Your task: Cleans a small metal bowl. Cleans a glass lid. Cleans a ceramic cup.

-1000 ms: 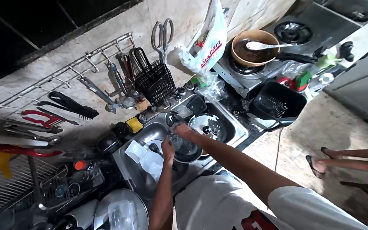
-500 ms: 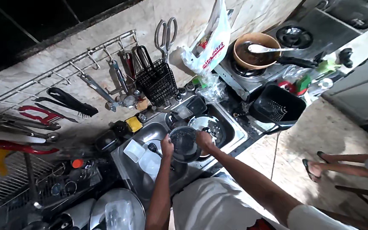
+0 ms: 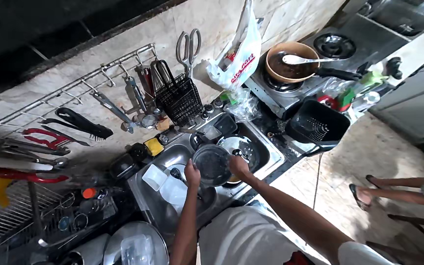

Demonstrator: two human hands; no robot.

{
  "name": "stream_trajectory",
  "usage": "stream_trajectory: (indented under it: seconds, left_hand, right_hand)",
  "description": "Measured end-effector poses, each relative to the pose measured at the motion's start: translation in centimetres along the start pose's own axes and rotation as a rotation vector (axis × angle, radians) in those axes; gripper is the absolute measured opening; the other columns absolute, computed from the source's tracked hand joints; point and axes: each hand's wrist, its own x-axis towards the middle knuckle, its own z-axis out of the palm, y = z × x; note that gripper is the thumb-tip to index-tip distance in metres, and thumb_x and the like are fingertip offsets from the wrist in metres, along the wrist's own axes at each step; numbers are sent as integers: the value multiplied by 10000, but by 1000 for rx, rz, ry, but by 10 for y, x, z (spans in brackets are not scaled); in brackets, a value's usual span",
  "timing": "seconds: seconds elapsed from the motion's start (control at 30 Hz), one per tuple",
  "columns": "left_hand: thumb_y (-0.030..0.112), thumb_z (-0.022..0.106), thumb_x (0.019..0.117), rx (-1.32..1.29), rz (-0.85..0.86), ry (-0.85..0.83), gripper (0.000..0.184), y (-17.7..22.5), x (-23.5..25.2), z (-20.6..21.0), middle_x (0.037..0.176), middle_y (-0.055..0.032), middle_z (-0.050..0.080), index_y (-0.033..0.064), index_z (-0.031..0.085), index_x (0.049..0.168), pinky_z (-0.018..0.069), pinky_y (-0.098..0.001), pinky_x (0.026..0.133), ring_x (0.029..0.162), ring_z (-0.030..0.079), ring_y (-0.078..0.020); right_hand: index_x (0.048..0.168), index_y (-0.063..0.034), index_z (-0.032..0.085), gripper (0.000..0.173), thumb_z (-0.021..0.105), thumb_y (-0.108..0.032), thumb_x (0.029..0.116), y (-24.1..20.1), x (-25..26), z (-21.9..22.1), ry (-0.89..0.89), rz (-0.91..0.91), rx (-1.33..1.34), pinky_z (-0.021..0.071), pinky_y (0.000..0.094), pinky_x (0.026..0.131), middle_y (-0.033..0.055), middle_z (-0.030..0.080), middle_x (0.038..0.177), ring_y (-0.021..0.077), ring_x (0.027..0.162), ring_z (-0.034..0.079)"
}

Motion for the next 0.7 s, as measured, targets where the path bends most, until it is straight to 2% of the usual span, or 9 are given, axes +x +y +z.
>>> stream_trajectory:
  seconds: [0.1, 0.17, 0.3, 0.4, 0.43, 0.47, 0.53, 0.6, 0.7]
  left_hand:
    - [64, 470, 1045, -6, -47, -21, 432, 11, -2, 7, 1307, -244, 653, -37, 507, 1463, 454, -500, 1111, 1246, 619, -372]
    - [38, 487, 1024, 27, -32, -51, 441, 16, 0, 7, 1278, -234, 671, -25, 518, 1460, 468, -500, 1091, 1219, 636, -368]
    - [38, 540, 990, 97, 45, -115, 458, 21, 7, 4, 1262, -252, 673, -20, 538, 1444, 469, -515, 1088, 1210, 639, -386]
    - [14, 544, 960, 149, 65, -126, 470, 23, 11, 7, 1210, -253, 687, -12, 545, 1429, 506, -536, 1032, 1148, 666, -394]
    - [13, 543, 955, 157, 70, -123, 472, 21, 11, 7, 1199, -248, 691, -10, 545, 1427, 513, -536, 1019, 1134, 672, -390]
    - [11, 543, 951, 157, 75, -114, 470, 19, 11, 7, 1183, -247, 695, -10, 547, 1421, 521, -537, 1005, 1118, 678, -387]
    - [16, 540, 960, 123, 72, -92, 461, 17, 9, 9, 1184, -244, 697, -9, 551, 1420, 516, -539, 1011, 1122, 677, -386]
    - [29, 523, 991, 45, 62, -55, 439, 15, 4, 13, 1224, -249, 690, -27, 553, 1425, 501, -529, 1046, 1159, 667, -382]
    - [14, 521, 978, 35, 8, -41, 477, 18, 1, 16, 1222, -232, 691, -17, 530, 1454, 503, -514, 1041, 1151, 666, -366]
  right_hand:
    - [1277, -14, 650, 372, 556, -245, 1001, 0, -22, 0, -41, 107, 4, 530, 640, 938, 251, 649, 1297, 436, 1181, 647]
    - [1251, 1, 656, 339, 565, -191, 987, -13, -15, -14, -51, 59, -53, 518, 655, 939, 258, 659, 1275, 449, 1184, 640]
    - [1270, 59, 632, 301, 498, -64, 1030, -66, 22, -21, -43, -253, -227, 495, 666, 980, 299, 634, 1297, 492, 1219, 608]
    - [1322, 38, 614, 337, 462, 19, 1022, -86, 55, 2, -21, -617, -356, 425, 603, 1110, 250, 602, 1383, 431, 1316, 552]
    - [1321, 36, 611, 341, 464, 37, 1013, -86, 61, 6, -4, -694, -398, 420, 580, 1121, 237, 601, 1389, 415, 1323, 550]
    - [1323, 40, 612, 344, 477, 37, 1007, -83, 59, 4, -2, -697, -406, 422, 573, 1124, 235, 599, 1396, 414, 1325, 551]
    - [1285, 59, 632, 313, 513, 0, 1001, -67, 48, -4, 3, -529, -337, 481, 630, 1043, 272, 626, 1334, 461, 1254, 594]
    - [1285, 57, 623, 324, 525, -80, 1009, -37, 36, -9, 7, -295, -225, 499, 681, 970, 298, 635, 1295, 495, 1200, 616]
    - [1350, 22, 586, 398, 461, -215, 1055, 12, 9, 9, 37, -54, -104, 519, 667, 935, 290, 638, 1292, 478, 1163, 644]
